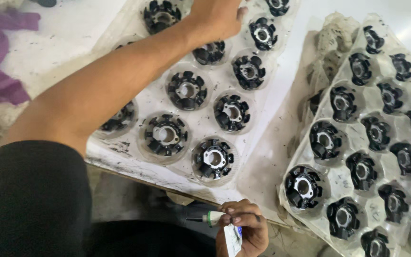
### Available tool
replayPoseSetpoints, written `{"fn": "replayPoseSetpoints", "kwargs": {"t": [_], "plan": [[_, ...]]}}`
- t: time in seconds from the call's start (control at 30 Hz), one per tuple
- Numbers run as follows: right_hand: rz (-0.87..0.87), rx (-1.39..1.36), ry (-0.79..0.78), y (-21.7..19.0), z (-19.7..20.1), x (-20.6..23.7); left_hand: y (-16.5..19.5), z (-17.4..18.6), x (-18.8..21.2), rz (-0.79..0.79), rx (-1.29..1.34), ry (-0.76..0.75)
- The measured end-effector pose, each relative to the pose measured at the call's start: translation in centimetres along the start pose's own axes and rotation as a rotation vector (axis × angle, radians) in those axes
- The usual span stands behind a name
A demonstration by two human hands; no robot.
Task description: The person holds a small black rotor assembly in one hand and a glue tube in the other, squeezing adhesive onto the part, then places the finished part into a plastic tray and picks up the next one. They repeat this glue-and-place cycle for many parts, occasionally wiping the tube with a cloth.
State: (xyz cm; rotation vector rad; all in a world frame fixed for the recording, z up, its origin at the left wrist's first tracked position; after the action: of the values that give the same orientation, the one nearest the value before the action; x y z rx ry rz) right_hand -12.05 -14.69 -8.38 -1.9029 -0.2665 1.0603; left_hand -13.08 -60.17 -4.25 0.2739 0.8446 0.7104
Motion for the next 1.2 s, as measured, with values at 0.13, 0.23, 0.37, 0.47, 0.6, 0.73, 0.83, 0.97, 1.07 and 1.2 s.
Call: {"fn": "replayPoseSetpoints", "kwargs": {"t": [0.13,0.23,0.37,0.47,0.6,0.73,0.83,0.97,1.07,1.2], "plan": [[-0.074,0.046,-0.060,1.4,-1.5,0.8,2.7,10.0,10.7,-0.125,0.031,-0.116],[-0.076,-0.050,-0.090,2.1,-3.7,1.4,3.9,19.1,19.2,-0.177,-0.147,0.005],[-0.075,-0.072,-0.173,1.3,-8.5,2.8,1.9,29.7,28.6,0.086,-0.534,0.085],[-0.098,-0.109,-0.232,-0.6,-12.4,4.7,-1.7,36.9,34.8,0.354,-0.691,0.073],[-0.179,-0.037,-0.324,-3.9,-16.6,7.7,-4.2,43.7,41.8,0.503,-0.908,0.195],[-0.199,0.032,-0.412,-6.4,-20.4,10.2,-8.1,48.3,46.3,0.579,-0.977,0.155],[-0.153,0.044,-0.452,-7.7,-22.9,11.0,-11.4,50.3,47.7,0.598,-0.776,0.204],[-0.052,0.087,-0.478,-8.3,-26.2,11.1,-12.7,51.6,49.8,0.625,-0.575,0.326],[-0.098,-0.019,-0.437,-7.6,-29.4,11.2,-12.5,51.2,51.5,0.698,-0.176,0.510],[-0.315,-0.221,-0.438,-5.7,-34.9,13.2,-10.5,49.2,52.4,0.609,0.155,0.721]]}}
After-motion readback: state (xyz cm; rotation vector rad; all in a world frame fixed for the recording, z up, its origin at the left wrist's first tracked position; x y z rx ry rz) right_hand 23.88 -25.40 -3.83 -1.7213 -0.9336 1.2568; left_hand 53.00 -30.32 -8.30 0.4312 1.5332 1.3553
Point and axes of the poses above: each hand's wrist, its own x-axis away from the middle knuckle, its own z-axis out of the back of the hand, y = z × x, the point moved 6 cm from there along -x, towards the middle knuckle, and after that the axes turned 6 degrees about z, right-handed, at the moved point
